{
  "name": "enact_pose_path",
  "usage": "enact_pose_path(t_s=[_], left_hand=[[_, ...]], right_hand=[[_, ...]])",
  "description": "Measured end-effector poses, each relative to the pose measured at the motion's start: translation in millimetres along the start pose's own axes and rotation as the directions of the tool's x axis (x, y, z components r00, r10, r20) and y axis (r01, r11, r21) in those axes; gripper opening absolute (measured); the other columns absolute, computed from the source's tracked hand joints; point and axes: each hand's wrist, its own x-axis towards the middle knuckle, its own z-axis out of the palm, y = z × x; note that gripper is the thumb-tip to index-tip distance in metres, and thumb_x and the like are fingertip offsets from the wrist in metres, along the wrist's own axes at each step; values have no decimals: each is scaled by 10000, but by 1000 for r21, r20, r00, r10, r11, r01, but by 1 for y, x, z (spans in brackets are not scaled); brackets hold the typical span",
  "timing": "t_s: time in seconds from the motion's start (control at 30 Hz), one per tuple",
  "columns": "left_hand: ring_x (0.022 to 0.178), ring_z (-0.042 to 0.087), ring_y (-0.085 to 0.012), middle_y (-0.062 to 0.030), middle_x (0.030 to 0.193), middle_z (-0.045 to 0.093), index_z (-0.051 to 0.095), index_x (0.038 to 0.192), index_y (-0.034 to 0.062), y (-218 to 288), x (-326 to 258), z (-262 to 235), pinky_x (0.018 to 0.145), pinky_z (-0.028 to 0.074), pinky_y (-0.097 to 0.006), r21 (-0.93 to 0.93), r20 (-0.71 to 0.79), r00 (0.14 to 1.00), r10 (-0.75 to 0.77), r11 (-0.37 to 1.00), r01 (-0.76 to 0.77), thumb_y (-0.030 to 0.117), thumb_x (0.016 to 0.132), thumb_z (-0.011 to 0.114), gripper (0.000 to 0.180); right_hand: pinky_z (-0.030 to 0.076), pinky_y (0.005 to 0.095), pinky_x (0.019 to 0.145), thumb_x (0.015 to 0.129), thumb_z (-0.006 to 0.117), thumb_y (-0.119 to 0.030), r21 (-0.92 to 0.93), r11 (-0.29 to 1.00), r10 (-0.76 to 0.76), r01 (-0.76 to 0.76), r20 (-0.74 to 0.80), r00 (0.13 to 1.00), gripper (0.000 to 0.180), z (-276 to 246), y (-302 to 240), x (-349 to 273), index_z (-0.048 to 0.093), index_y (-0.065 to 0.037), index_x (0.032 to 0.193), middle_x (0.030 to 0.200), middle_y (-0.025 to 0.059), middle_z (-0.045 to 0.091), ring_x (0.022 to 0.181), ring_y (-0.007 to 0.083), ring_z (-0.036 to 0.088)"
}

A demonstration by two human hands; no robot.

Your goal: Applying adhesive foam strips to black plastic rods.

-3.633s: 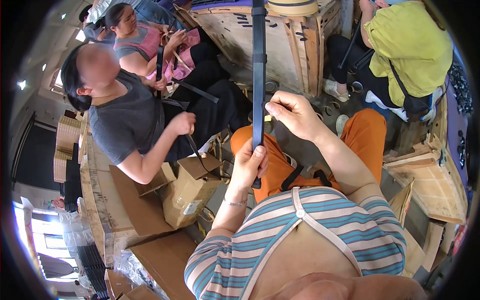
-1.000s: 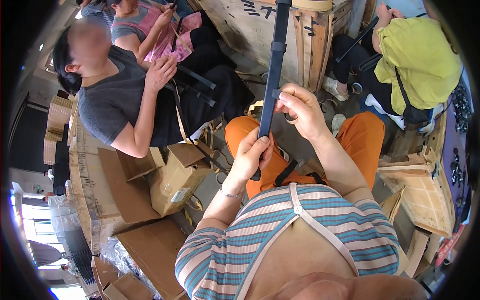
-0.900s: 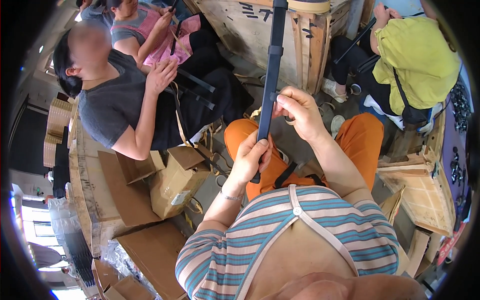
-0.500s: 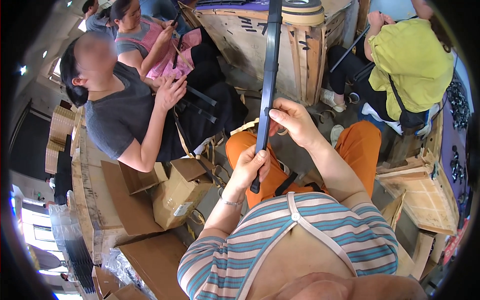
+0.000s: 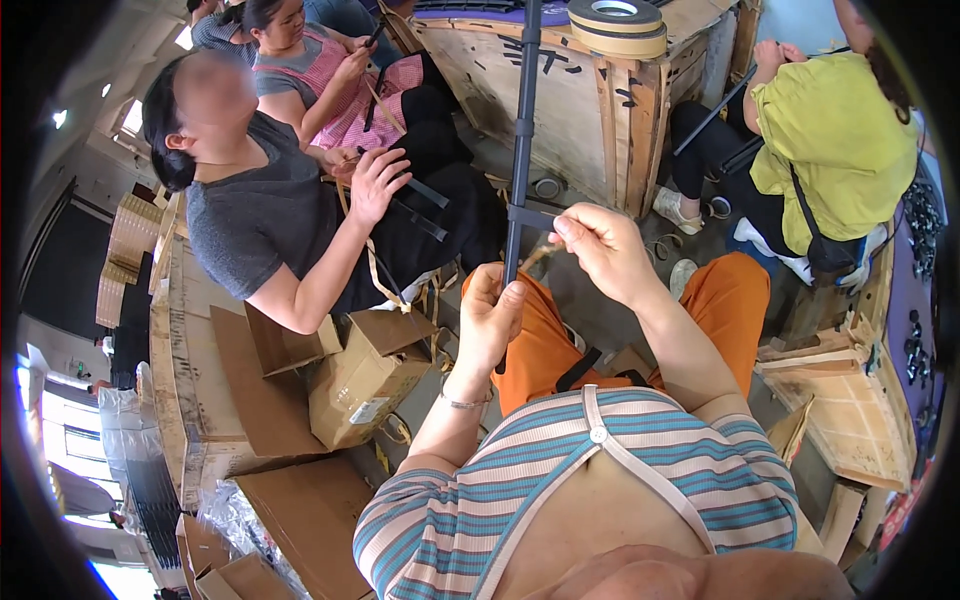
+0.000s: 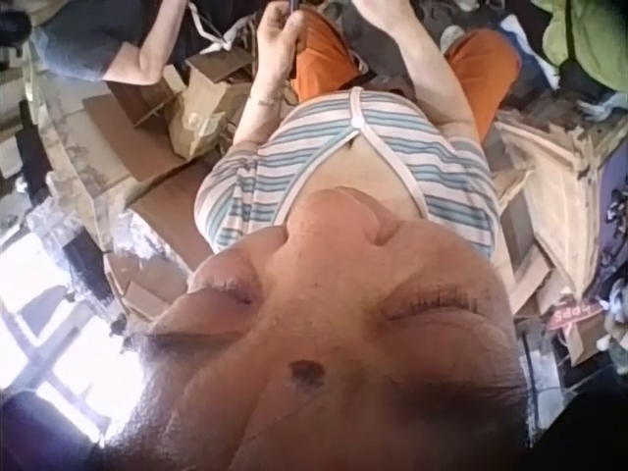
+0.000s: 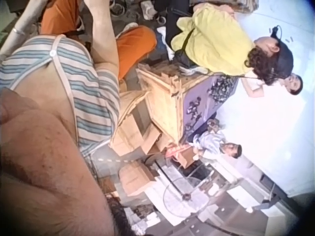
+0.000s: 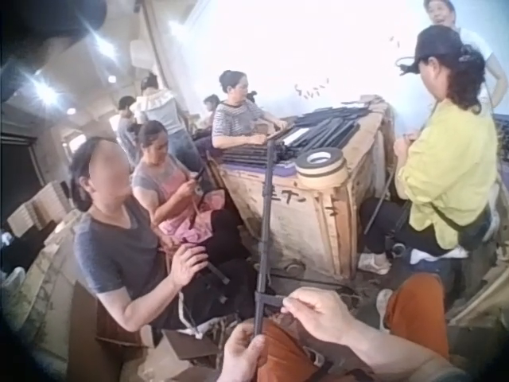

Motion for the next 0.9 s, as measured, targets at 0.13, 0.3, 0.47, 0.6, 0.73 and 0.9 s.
enact_pose_path(t_s=[0.13,0.3,0.47,0.6,0.73,0.9], left_hand=[[391,326,-62,-1,566,400,459,921,55,9,-4,-5,351,253,-199,-282,217,971,-104,945,164,235,911,507,187],[367,311,-63,-13,554,399,458,920,37,13,-7,-12,330,224,-192,-429,444,889,-108,846,317,301,907,498,268],[356,297,-57,-17,551,395,455,913,16,15,-10,-11,317,210,-193,-474,501,859,-105,797,374,339,902,494,325],[374,349,-71,-31,565,426,472,929,0,12,-11,-12,331,266,-201,-499,538,841,-54,784,369,343,905,486,345],[527,476,-103,-48,667,500,527,1002,0,17,-7,-9,504,413,-201,-300,501,854,-142,897,325,344,908,479,360],[582,456,-88,-17,686,495,561,980,23,10,-3,-8,560,415,-206,-257,290,924,-248,910,325,322,919,460,321]], right_hand=[[333,207,514,892,538,-159,-23,1000,15,-14,17,1000,215,-6,-5,-4,595,6,765,613,0,478,575,48,425],[339,211,519,889,544,-160,-41,999,-24,25,19,1000,217,-6,-5,-6,589,9,762,632,8,505,578,52,426],[342,212,521,887,552,-163,-61,996,-68,70,27,997,213,-4,-6,-5,588,8,765,655,14,539,581,52,428],[358,210,537,880,562,-150,12,1000,-17,16,47,999,198,1,-3,-4,587,9,765,660,17,552,606,49,455],[376,206,558,877,566,-137,-30,999,-20,21,34,999,187,1,-3,-1,584,12,764,666,22,559,628,47,477],[386,207,565,874,573,-145,-74,996,54,-53,9,999,198,-4,12,-7,585,18,763,676,27,569,632,52,488]])
